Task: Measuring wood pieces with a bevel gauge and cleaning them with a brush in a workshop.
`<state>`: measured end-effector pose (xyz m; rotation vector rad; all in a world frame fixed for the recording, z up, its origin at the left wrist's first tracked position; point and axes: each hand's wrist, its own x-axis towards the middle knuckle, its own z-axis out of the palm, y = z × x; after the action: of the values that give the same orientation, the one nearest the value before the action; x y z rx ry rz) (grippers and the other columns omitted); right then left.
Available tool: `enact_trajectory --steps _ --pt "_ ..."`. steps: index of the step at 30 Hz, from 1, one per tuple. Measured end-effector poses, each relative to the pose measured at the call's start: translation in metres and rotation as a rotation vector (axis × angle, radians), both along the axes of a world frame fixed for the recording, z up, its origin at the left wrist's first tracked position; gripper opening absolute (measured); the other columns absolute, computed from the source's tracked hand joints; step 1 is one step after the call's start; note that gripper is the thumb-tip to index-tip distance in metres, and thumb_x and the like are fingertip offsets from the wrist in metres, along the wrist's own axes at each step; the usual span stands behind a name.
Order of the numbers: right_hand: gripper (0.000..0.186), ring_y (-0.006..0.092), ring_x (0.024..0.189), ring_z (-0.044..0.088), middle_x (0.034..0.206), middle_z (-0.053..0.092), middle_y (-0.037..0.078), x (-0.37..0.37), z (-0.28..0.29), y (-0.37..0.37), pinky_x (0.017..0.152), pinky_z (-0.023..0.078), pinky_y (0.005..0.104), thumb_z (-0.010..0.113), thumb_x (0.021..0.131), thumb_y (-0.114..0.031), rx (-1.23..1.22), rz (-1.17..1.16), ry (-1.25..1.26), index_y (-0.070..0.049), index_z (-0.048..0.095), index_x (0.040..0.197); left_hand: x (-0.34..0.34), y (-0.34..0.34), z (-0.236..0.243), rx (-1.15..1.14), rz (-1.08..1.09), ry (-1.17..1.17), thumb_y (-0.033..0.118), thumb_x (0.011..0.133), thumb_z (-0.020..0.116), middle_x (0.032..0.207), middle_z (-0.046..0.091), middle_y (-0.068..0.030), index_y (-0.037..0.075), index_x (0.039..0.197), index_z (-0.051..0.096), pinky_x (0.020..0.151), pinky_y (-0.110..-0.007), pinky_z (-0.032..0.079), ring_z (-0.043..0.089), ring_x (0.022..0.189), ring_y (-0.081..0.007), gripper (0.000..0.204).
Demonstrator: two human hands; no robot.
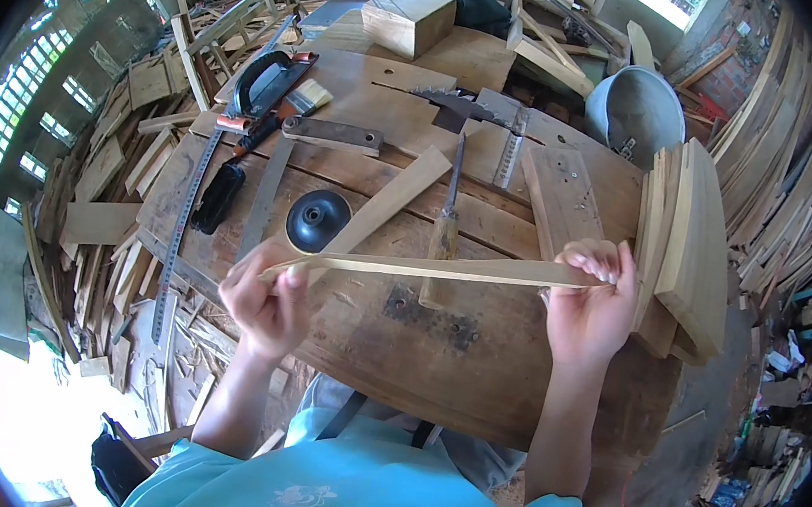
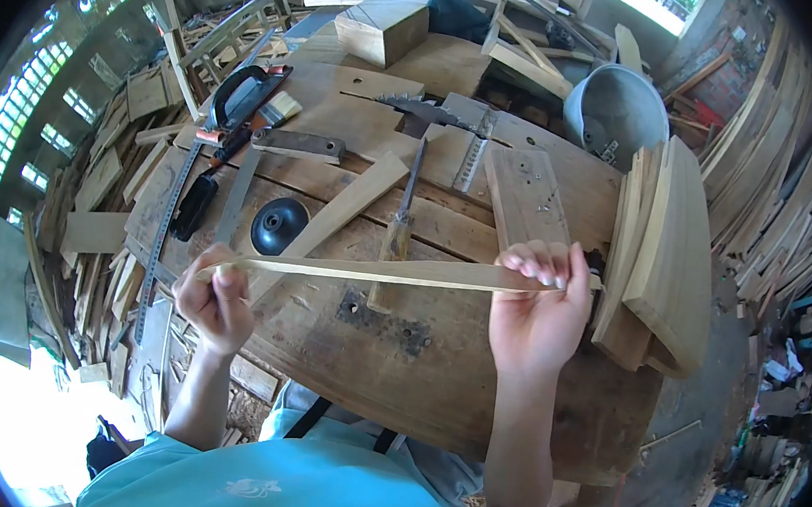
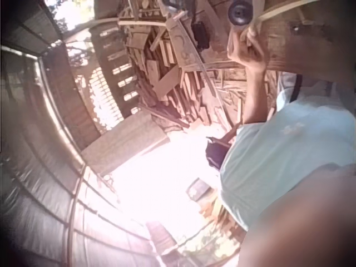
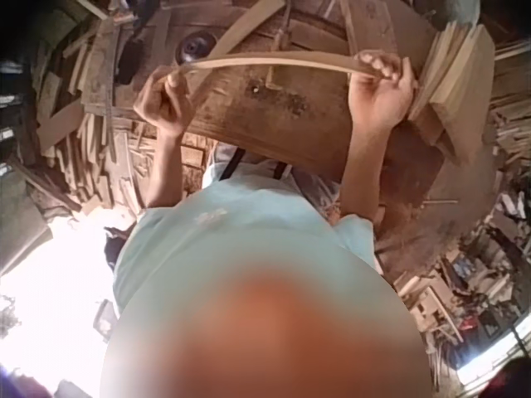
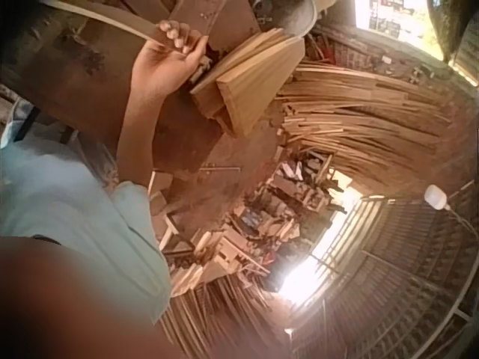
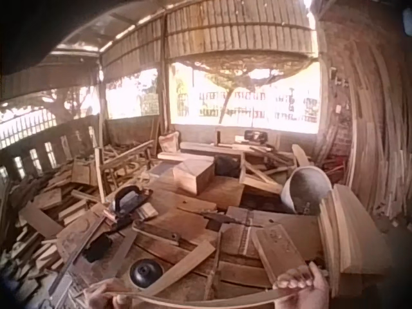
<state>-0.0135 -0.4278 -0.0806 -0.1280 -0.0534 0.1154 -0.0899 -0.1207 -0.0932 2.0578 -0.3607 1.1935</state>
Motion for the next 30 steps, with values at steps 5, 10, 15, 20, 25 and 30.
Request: enact_trajectory --steps 5,10,15,20,25,30 --pt "0.034 0.0283 0.093 0.061 0.081 0.054 0.007 -0.01 -0.007 0.013 0.11 0.043 0.0507 0.038 0.112 -0.026 -0.167 0.001 0.041 -0.012 0.045 0.081 0.01 0.024 0.004 0.053 0.176 0.042 0.008 0.102 0.06 0.063 0.057 -0.008 0.0 0.073 0.056 0.047 -0.03 0.037 0.053 0.05 -0.0174 0.031" --pt "0.033 0.032 0.11 0.063 0.089 0.057 0.008 -0.019 -0.022 0.021 0.114 0.041 0.052 0.036 0.111 -0.026 -0.198 0.021 -0.025 -0.011 0.047 0.083 0.036 0.026 0.0 0.025 0.275 0.108 0.008 0.103 0.059 0.063 0.057 -0.0067 -0.001 0.077 0.06 0.048 -0.028 0.036 0.053 0.05 -0.0143 0.027" --pt "0.032 0.0362 0.124 0.06 0.096 0.06 0.011 -0.022 -0.028 0.017 0.114 0.042 0.052 0.038 0.11 -0.028 -0.305 -0.007 -0.093 -0.01 0.05 0.086 0.061 0.018 0.007 0.083 0.314 0.177 0.009 0.104 0.06 0.064 0.058 -0.0054 -0.002 0.086 0.067 0.049 -0.026 0.036 0.053 0.053 -0.0117 0.022" --pt "0.031 0.0384 0.13 0.057 0.1 0.061 0.012 -0.021 -0.031 0.021 0.111 0.046 0.0502 0.039 0.109 -0.029 -0.347 -0.013 -0.115 -0.009 0.051 0.088 0.075 0.014 0.004 0.027 0.265 0.238 0.014 0.108 0.055 0.073 0.069 -0.0046 -0.002 0.108 0.072 0.055 -0.023 0.044 0.063 0.061 -0.0109 0.024" --pt "0.035 0.0388 0.128 0.059 0.098 0.062 0.012 -0.019 -0.034 0.02 0.107 0.051 0.0473 0.037 0.109 -0.029 -0.332 0.025 -0.046 -0.008 0.053 0.086 0.066 0.013 -0.007 -0.867 -0.316 0.328 0.04 0.115 0.033 0.127 0.069 -0.023 -0.007 0.126 0.064 0.061 -0.031 0.056 0.073 0.087 -0.0244 0.058" --pt "0.04 0.0385 0.125 0.061 0.096 0.063 0.011 -0.019 -0.035 0.018 0.103 0.055 0.0461 0.036 0.11 -0.029 -0.327 0.008 -0.03 -0.007 0.055 0.083 0.061 0.029 -0.009 -1.052 -0.561 0.481 0.042 0.114 0.035 0.144 0.058 -0.0254 -0.009 0.135 0.057 0.075 -0.037 0.058 0.071 0.102 -0.0277 0.059"
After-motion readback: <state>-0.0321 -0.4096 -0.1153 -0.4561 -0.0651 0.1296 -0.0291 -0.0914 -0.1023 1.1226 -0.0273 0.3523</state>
